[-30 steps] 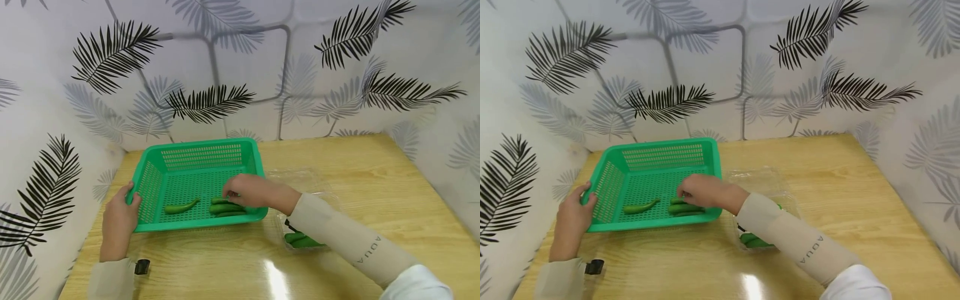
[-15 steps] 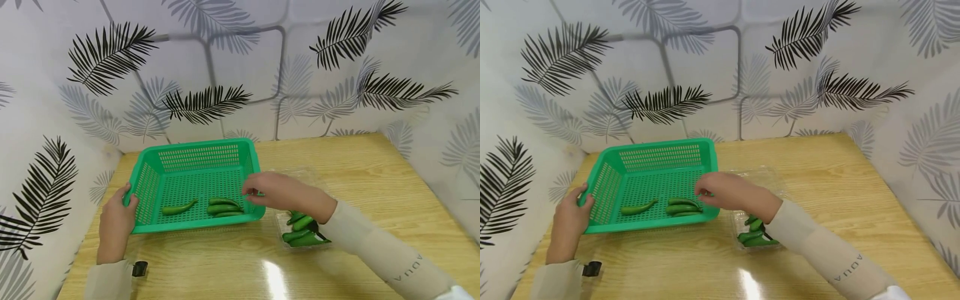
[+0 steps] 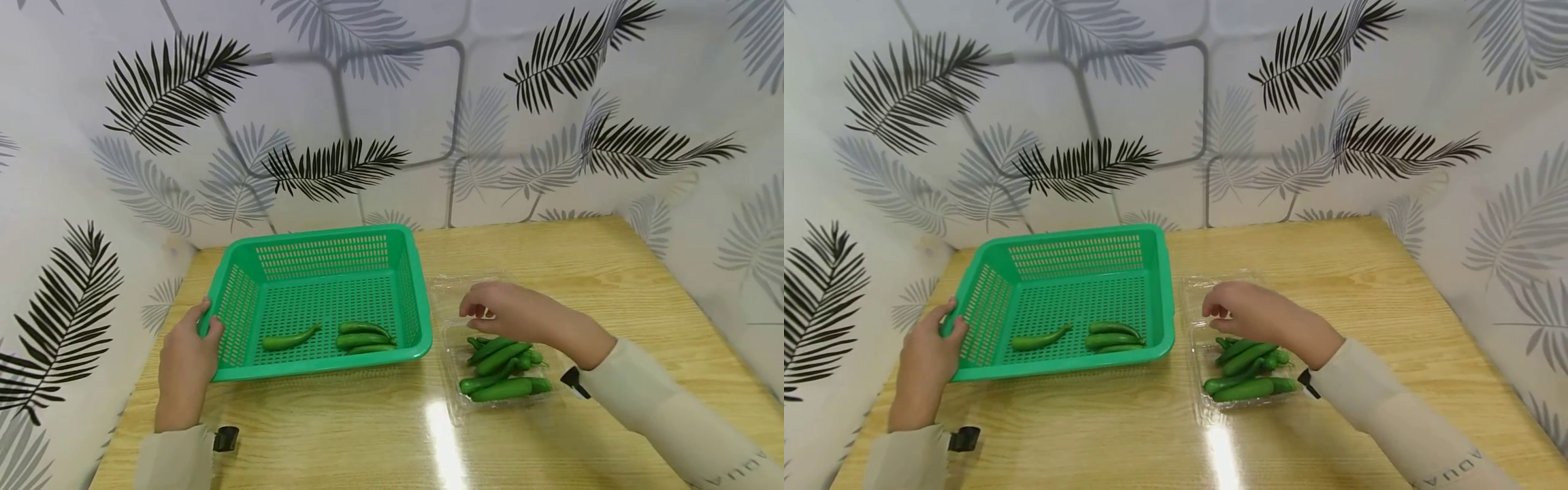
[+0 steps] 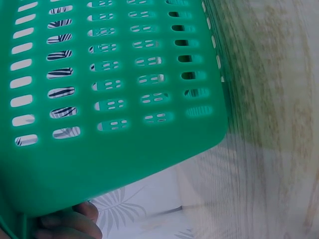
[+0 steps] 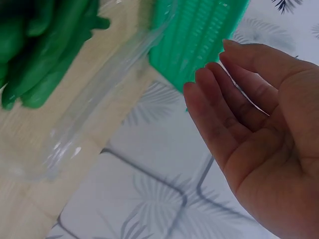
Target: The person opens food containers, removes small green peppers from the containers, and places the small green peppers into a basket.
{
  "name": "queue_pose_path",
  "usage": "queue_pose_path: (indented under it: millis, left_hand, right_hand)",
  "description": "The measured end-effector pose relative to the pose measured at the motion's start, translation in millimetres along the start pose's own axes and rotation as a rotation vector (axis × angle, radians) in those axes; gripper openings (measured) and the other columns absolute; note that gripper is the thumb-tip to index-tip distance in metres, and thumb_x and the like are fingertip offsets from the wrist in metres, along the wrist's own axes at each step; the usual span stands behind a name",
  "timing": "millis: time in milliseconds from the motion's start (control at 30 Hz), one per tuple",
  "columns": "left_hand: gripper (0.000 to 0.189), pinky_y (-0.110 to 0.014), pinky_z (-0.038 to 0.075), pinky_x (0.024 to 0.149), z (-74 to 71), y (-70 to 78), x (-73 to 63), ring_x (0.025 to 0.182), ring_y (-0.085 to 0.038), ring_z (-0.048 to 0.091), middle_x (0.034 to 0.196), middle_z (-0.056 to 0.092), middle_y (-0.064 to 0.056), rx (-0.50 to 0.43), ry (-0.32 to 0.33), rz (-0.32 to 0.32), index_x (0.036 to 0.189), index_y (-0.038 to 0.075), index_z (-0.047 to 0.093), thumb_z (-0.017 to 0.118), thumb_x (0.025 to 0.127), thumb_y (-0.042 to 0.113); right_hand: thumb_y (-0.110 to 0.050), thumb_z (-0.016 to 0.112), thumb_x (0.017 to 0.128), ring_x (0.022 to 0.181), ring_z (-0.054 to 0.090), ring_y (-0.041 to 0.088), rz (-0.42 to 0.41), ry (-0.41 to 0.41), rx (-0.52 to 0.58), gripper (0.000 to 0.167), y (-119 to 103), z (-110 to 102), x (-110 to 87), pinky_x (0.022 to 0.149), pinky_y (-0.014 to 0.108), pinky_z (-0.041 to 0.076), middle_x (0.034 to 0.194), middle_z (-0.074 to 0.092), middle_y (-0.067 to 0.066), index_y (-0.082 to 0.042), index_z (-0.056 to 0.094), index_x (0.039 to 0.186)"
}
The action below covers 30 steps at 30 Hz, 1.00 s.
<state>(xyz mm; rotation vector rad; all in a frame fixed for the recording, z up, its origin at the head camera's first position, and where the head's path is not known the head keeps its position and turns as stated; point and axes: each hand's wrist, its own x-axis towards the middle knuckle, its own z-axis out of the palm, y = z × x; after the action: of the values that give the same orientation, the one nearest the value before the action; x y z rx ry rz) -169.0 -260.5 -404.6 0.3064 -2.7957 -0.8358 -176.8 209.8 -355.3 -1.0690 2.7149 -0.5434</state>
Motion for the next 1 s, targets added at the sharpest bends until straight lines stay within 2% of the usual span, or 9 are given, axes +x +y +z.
queue_pose_path:
  millis: [67,133,300,367,500,733,933,1000]
  left_hand:
    - [0.047,-0.035,0.030,0.034,0.0,-0.6,0.1,0.036,-0.020,0.031,0.076,0.056,-0.026,0.003,0.008,0.007,0.142,0.009,0.041,0.041,0.098,0.026]
    - [0.047,-0.034,0.030,0.034,-0.1,-1.0,0.0,0.036,-0.020,0.032,0.076,0.056,-0.025,0.005,0.012,0.013,0.142,0.009,0.041,0.041,0.098,0.025]
    - [0.046,-0.035,0.031,0.035,-0.3,-0.7,0.6,0.036,-0.021,0.035,0.105,0.056,-0.032,0.002,0.006,0.015,0.142,0.009,0.040,0.041,0.098,0.024]
    - [0.047,-0.035,0.032,0.036,-0.1,-0.1,0.8,0.037,-0.021,0.035,0.112,0.054,-0.033,0.002,0.000,0.013,0.142,0.009,0.040,0.041,0.098,0.025]
    - [0.047,-0.035,0.032,0.036,0.6,0.7,0.3,0.037,-0.021,0.035,0.113,0.054,-0.033,0.001,-0.007,0.016,0.142,0.009,0.040,0.040,0.098,0.025]
    - [0.047,-0.035,0.031,0.036,1.1,0.6,-0.4,0.036,-0.021,0.035,0.106,0.056,-0.033,0.002,0.003,0.022,0.142,0.009,0.040,0.041,0.098,0.025]
    - [0.047,-0.035,0.031,0.036,0.1,0.9,0.2,0.037,-0.021,0.035,0.115,0.053,-0.034,0.012,0.000,0.014,0.142,0.009,0.040,0.040,0.098,0.025]
    - [0.047,-0.035,0.031,0.036,-0.1,1.0,0.0,0.037,-0.021,0.035,0.113,0.054,-0.033,0.013,0.001,0.013,0.142,0.009,0.040,0.040,0.098,0.025]
  right_hand:
    - [-0.009,0.063,0.088,0.085,0.058,0.014,0.025,-0.010,-0.002,0.013,7,1,-6.7,0.073,0.031,0.049,0.097,0.062,0.002,-0.009,0.066,0.101]
    - [-0.009,0.064,0.087,0.086,0.058,0.014,0.042,-0.027,-0.003,0.014,14,2,-12.8,0.073,0.031,0.049,0.097,0.062,0.001,-0.009,0.066,0.101]
    - [-0.005,0.066,0.085,0.086,0.058,0.017,0.049,-0.081,0.010,0.015,28,10,-23.4,0.073,0.032,0.049,0.097,0.063,0.003,-0.006,0.066,0.101]
    - [-0.004,0.066,0.085,0.086,0.058,0.019,0.049,-0.097,0.018,0.016,33,14,-25.9,0.072,0.032,0.049,0.096,0.063,0.004,-0.005,0.066,0.100]
    - [-0.002,0.066,0.084,0.086,0.059,0.018,0.077,-0.120,0.026,0.016,40,26,-29.1,0.072,0.032,0.049,0.095,0.064,0.003,-0.006,0.067,0.099]
    - [0.001,0.067,0.082,0.082,0.061,0.016,0.061,-0.091,-0.017,0.014,39,35,-30.1,0.070,0.031,0.050,0.091,0.065,0.000,-0.009,0.070,0.092]
    - [0.000,0.067,0.082,0.079,0.062,0.017,0.078,-0.068,-0.122,0.012,32,41,-28.1,0.068,0.031,0.051,0.088,0.067,0.002,-0.007,0.072,0.089]
    - [0.000,0.067,0.082,0.080,0.063,0.018,0.083,-0.062,-0.164,0.011,32,43,-28.3,0.068,0.031,0.051,0.088,0.067,0.003,-0.006,0.072,0.089]
